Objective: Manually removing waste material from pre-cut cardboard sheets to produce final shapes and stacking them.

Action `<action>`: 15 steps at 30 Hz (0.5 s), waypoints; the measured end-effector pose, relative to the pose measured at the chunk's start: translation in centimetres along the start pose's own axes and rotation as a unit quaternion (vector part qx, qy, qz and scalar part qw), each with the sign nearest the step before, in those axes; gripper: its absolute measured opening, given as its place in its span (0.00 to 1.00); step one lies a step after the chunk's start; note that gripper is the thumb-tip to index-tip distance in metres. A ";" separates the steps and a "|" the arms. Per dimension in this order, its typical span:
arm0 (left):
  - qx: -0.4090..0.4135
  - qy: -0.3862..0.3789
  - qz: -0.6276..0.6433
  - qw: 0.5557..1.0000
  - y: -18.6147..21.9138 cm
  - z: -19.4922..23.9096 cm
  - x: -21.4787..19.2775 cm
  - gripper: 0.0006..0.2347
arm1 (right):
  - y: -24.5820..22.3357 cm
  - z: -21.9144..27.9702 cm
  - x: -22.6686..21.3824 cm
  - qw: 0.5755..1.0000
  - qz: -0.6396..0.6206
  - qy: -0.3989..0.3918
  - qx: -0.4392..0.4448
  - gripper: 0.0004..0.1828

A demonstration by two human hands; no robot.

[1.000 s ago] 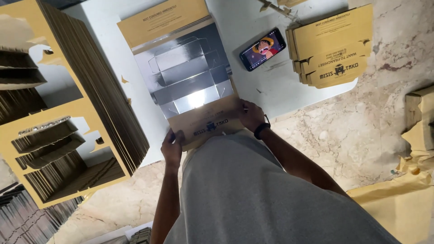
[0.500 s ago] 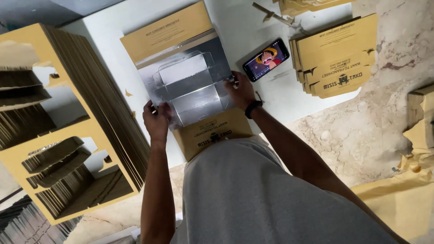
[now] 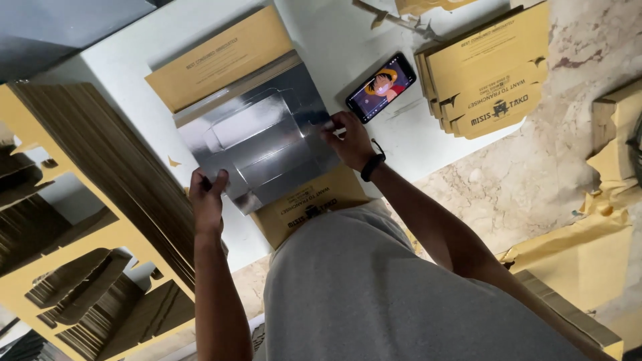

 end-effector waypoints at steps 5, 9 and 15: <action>0.167 -0.020 -0.057 0.984 13.8 7.0 6.0 0.12 | -1.6 3.1 -0.2 0.997 -0.027 0.045 -0.054 0.11; 0.150 -0.034 -0.124 0.980 3.2 8.3 3.4 0.17 | -3.2 5.8 -1.0 0.991 0.025 0.054 -0.117 0.14; 0.157 -0.003 -0.127 0.979 8.4 13.2 6.6 0.21 | -5.6 7.6 -1.5 0.960 0.149 0.054 -0.228 0.14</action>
Point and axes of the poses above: each hand's wrist, its own z-axis away from the middle knuckle, its own x-axis out of the palm, y = z × x, the point moved 10 cm from there along -z, towards the middle knuckle, and after that the axes turned 14 degrees about -y, right-handed, at the moved point
